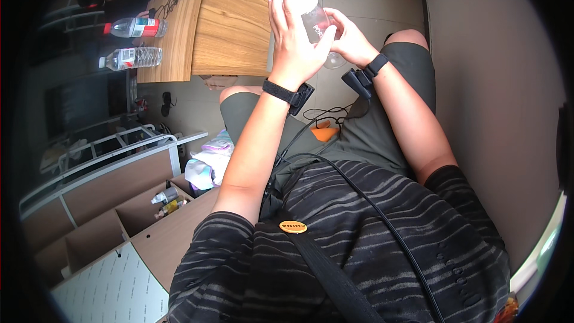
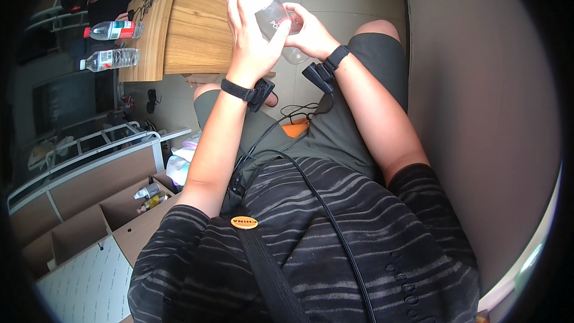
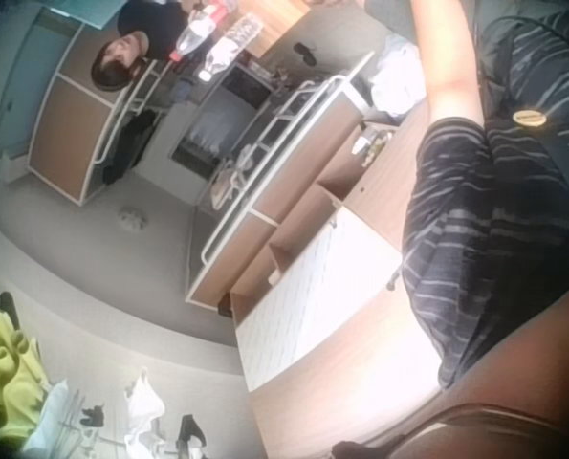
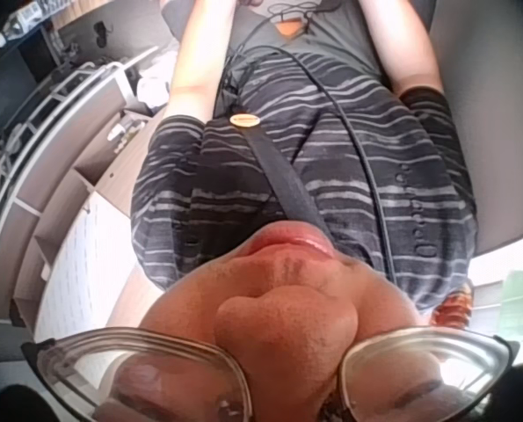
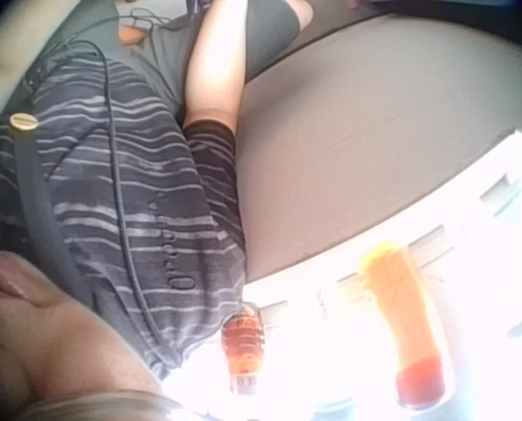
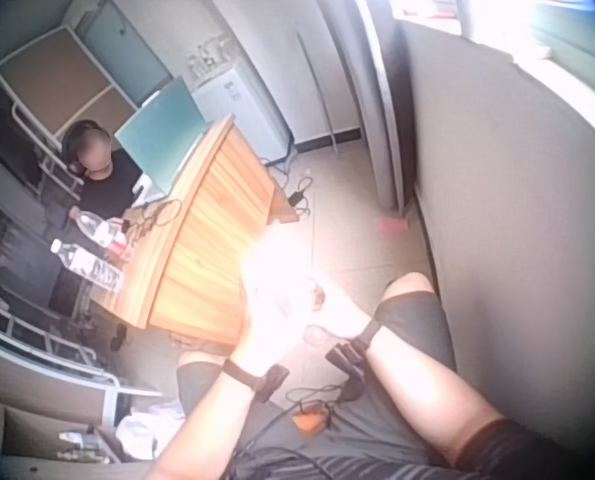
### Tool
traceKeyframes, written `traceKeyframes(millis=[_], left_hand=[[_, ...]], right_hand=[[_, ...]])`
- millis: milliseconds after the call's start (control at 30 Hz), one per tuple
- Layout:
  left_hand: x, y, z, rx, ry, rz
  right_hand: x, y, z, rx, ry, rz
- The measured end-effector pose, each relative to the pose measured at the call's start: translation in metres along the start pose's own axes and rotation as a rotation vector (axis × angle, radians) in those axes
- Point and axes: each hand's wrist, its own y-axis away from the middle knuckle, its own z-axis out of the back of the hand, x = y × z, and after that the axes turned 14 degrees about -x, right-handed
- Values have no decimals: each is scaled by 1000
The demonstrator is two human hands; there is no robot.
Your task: The person removes a clear portable cup and its lid from a plastic wrapper and then attaches the lid to the cup body.
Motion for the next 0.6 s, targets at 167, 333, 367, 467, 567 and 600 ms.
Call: traceKeyframes(millis=[167, 333, 367, 467, 567, 600], left_hand=[[1, 4, -5, 122, -15, -42], [-3, 18, -11, 189, 57, -38], [0, 20, -12, 183, 56, -53], [0, 17, -15, 181, 82, -83], [-1, 15, -12, 172, 132, -65], [-2, 14, -12, 158, 164, -36]], right_hand=[[-3, -5, 0, -12, -45, -5], [0, -5, -3, 12, -208, -6], [-1, -5, -4, 11, -193, -14], [-4, -7, 3, 2, -174, -63], [9, 0, -6, -33, -248, -170], [15, 2, -8, -66, -322, -234]])
